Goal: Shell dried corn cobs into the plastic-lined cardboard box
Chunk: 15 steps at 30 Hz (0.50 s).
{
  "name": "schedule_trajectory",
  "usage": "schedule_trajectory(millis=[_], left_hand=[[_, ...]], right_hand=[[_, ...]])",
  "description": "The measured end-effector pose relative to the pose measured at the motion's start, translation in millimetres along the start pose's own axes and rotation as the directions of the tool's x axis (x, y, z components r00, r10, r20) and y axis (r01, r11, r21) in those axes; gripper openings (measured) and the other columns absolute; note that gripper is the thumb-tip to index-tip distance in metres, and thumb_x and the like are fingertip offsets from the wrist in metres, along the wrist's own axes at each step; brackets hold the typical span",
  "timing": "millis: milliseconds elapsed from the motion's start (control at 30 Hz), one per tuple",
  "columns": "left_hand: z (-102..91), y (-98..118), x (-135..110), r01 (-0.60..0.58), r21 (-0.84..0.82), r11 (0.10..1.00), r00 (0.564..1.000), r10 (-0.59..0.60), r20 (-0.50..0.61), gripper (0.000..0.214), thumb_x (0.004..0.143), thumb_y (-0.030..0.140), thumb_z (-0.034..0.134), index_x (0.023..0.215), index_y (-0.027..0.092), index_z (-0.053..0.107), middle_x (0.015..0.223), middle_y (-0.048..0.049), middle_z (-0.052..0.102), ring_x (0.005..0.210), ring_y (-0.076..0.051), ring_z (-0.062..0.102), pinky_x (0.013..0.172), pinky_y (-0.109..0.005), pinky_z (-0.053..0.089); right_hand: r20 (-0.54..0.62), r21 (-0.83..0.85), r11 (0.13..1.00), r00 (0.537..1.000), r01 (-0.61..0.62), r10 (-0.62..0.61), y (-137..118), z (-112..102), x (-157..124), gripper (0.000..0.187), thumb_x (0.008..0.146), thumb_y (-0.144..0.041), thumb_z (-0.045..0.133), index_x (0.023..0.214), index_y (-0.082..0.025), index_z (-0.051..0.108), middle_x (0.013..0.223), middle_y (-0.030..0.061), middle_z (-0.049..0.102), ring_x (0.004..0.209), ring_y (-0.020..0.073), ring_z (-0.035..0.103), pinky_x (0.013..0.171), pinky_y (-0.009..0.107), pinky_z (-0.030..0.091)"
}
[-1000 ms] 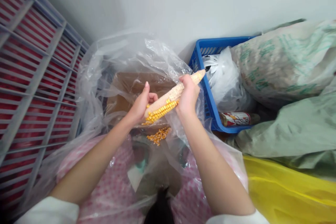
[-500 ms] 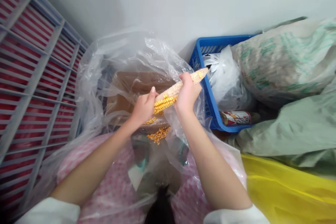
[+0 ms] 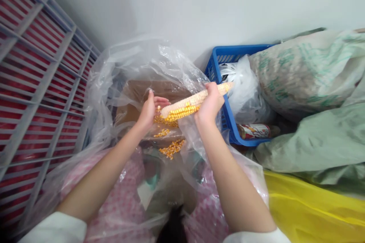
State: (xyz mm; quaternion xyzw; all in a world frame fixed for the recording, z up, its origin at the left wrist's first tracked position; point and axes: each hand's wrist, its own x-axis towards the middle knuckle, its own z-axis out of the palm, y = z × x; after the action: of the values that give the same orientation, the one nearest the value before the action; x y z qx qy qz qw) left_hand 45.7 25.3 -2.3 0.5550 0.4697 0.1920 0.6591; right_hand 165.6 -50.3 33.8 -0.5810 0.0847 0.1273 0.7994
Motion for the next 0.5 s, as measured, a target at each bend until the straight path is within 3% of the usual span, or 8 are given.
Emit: schedule_trajectory(millis=[67,100,167,233,267,333,500], left_hand=[[5.8,2.8,-9.5,-0.209,0.107,0.972,0.975,0.216,-0.060,0.060,0.086,0.055,0.014,0.074,0.016,0.058,0.082,-0.0090,0.065,0.073,-0.014,0.060,0.060,-0.025,0.043],[8.4,3.7,-15.6,-0.332,0.187,0.925,0.937,0.347,-0.050,0.057,0.086,0.054,0.016,0.077,0.017,0.059,0.083,-0.0082,0.066,0.077,-0.014,0.060,0.064,-0.025,0.043],[11.2,4.0,-26.7,-0.536,0.399,0.744,0.830,0.551,0.088,0.047,0.087,0.051,0.026,0.084,0.018,0.059,0.084,-0.0067,0.065,0.079,-0.015,0.059,0.069,-0.027,0.041],[9.4,3.7,-32.2,-0.602,0.526,0.601,0.753,0.646,0.125,0.049,0.088,0.047,0.023,0.076,0.017,0.060,0.074,-0.0062,0.064,0.068,-0.014,0.058,0.064,-0.027,0.040],[7.2,3.9,-32.3,-0.604,0.551,0.576,0.739,0.663,0.119,0.051,0.089,0.045,0.021,0.073,0.017,0.060,0.070,-0.0059,0.064,0.065,-0.013,0.057,0.062,-0.027,0.039],[1.9,5.9,-28.3,-0.574,0.545,0.610,0.762,0.642,0.085,0.056,0.089,0.046,0.018,0.066,0.017,0.060,0.065,-0.0050,0.063,0.060,-0.012,0.056,0.060,-0.026,0.038],[-9.6,17.7,-10.4,-0.312,0.330,0.891,0.950,0.299,0.090,0.069,0.084,0.060,0.010,0.046,0.018,0.050,0.048,-0.0035,0.055,0.046,-0.010,0.050,0.050,-0.025,0.036]], right_hand=[[-0.024,0.002,1.000,1.000,0.002,-0.002,-0.1,0.1,4.3,0.018,0.062,-0.022,0.051,0.059,-0.022,0.033,0.058,-0.0051,0.031,0.052,0.0099,0.036,0.047,0.024,0.032],[-0.028,0.007,1.000,0.999,-0.017,0.018,1.1,0.5,5.4,0.018,0.063,-0.023,0.050,0.059,-0.022,0.033,0.058,-0.0051,0.032,0.052,0.0101,0.037,0.047,0.024,0.033],[-0.023,0.011,0.996,0.995,-0.094,0.094,5.8,1.9,5.3,0.017,0.063,-0.025,0.050,0.060,-0.022,0.034,0.058,-0.0050,0.033,0.052,0.0100,0.038,0.047,0.024,0.034],[-0.037,0.010,0.985,0.984,-0.175,0.175,11.9,3.6,3.2,0.015,0.062,-0.026,0.050,0.062,-0.021,0.036,0.059,-0.0050,0.035,0.052,0.0095,0.039,0.046,0.023,0.035],[-0.048,0.006,0.978,0.977,-0.210,0.210,14.7,4.4,1.8,0.015,0.062,-0.026,0.050,0.062,-0.021,0.036,0.059,-0.0051,0.036,0.052,0.0093,0.039,0.045,0.023,0.035],[-0.059,0.004,0.968,0.966,-0.252,0.251,18.7,5.3,-1.0,0.015,0.061,-0.025,0.050,0.063,-0.021,0.036,0.057,-0.0054,0.036,0.051,0.0089,0.039,0.044,0.022,0.034],[0.025,0.022,0.956,0.957,-0.291,0.290,19.8,3.2,-3.2,0.017,0.060,-0.025,0.049,0.063,-0.021,0.032,0.055,-0.0065,0.032,0.047,0.0077,0.036,0.040,0.020,0.031]])
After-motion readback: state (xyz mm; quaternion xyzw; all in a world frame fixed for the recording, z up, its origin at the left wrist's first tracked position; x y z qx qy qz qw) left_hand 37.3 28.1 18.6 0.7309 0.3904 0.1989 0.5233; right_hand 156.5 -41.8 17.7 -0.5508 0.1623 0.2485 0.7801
